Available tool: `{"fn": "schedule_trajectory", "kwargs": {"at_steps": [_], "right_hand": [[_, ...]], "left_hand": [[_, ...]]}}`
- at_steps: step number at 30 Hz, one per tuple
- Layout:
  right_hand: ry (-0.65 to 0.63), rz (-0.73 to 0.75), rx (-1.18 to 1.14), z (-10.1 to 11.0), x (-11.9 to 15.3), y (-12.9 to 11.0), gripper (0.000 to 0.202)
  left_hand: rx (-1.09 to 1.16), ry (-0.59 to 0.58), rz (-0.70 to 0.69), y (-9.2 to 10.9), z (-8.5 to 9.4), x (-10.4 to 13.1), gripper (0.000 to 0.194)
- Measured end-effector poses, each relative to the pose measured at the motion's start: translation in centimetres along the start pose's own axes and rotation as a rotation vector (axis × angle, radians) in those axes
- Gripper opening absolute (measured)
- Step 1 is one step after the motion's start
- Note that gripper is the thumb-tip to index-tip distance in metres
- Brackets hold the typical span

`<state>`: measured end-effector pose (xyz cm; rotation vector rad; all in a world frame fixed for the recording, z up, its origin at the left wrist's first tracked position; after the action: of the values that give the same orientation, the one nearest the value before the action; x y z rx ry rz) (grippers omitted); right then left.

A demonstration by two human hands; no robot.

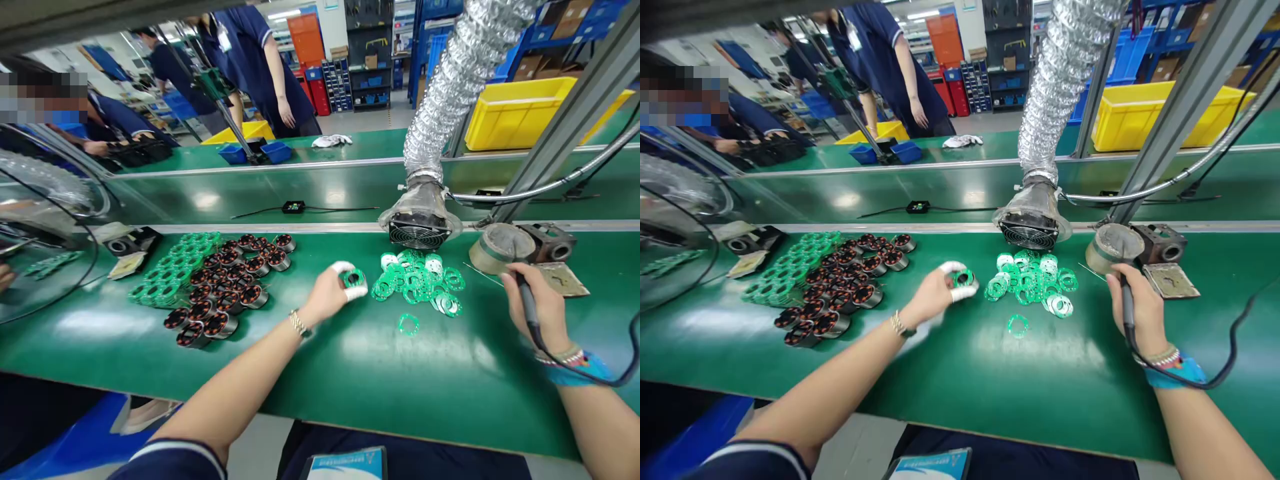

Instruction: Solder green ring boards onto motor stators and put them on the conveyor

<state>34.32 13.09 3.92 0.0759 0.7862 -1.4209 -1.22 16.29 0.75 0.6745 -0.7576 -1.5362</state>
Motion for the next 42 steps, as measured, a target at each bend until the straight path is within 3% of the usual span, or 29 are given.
{"fn": "schedule_trajectory", "kwargs": {"at_steps": [4, 9, 12, 16, 19, 22, 24, 26, 28, 31, 34, 38, 42], "right_hand": [[-0.031, -0.025, -0.036, -1.5, 1.1, 0.5, 0.023], [-0.061, 0.328, -0.172, -2.6, 3.2, -2.5, 0.021], [-0.065, 0.343, -0.208, -2.8, 2.9, -2.7, 0.024], [-0.077, 0.321, -0.224, -2.9, 2.6, -2.9, 0.028], [-0.12, 0.355, -0.261, -3.2, 3.3, -4.1, 0.034], [-0.263, 0.447, -0.337, -4.1, 4.7, -6.4, 0.036], [-0.397, 0.497, -0.369, -5.0, 5.7, -7.8, 0.033], [-0.513, 0.54, -0.368, -5.9, 6.5, -8.8, 0.029], [-0.573, 0.562, -0.352, -6.8, 7.1, -9.3, 0.026], [-0.565, 0.518, -0.344, -8.0, 7.3, -9.3, 0.026], [-0.557, 0.478, -0.39, -8.7, 7.6, -9.5, 0.028], [-0.626, 0.523, -0.474, -8.2, 9.4, -10.6, 0.032], [-0.652, 0.503, -0.477, -7.1, 11.3, -11.3, 0.036]], "left_hand": [[-0.108, 0.203, 0.045, -0.2, 3.2, -9.9, 0.053], [-0.108, 0.223, 0.138, -1.1, 2.3, -19.9, 0.052], [-0.111, 0.223, 0.184, -2.0, 1.3, -23.2, 0.052], [-0.147, 0.238, 0.204, -2.8, 1.0, -24.8, 0.069], [-0.185, 0.236, 0.191, -3.1, 1.5, -23.6, 0.081], [-0.298, 0.215, 0.056, -2.9, 3.0, -19.9, 0.078], [-0.424, 0.191, -0.083, -2.7, 4.6, -16.2, 0.074], [-0.523, 0.178, -0.133, -3.4, 6.8, -11.7, 0.071], [-0.608, 0.22, -0.119, -4.6, 9.5, -7.3, 0.069], [-0.723, 0.32, -0.035, -7.0, 13.4, -1.5, 0.062], [-0.787, 0.347, 0.029, -9.0, 15.5, 2.3, 0.057], [-0.87, 0.309, -0.002, -9.3, 14.9, 3.5, 0.053], [-0.924, 0.287, 0.014, -8.4, 13.6, 1.1, 0.045]]}}
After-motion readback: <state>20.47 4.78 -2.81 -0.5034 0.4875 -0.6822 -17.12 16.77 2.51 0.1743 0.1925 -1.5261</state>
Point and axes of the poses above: each hand's wrist, its own x-axis away from the middle knuckle, its own z-axis out of the back of the hand, y = z × x, the point moved 5 cm from there along -x, towards the middle knuckle, and after that the axes turned 5 degrees about x, right-handed, at the moved point
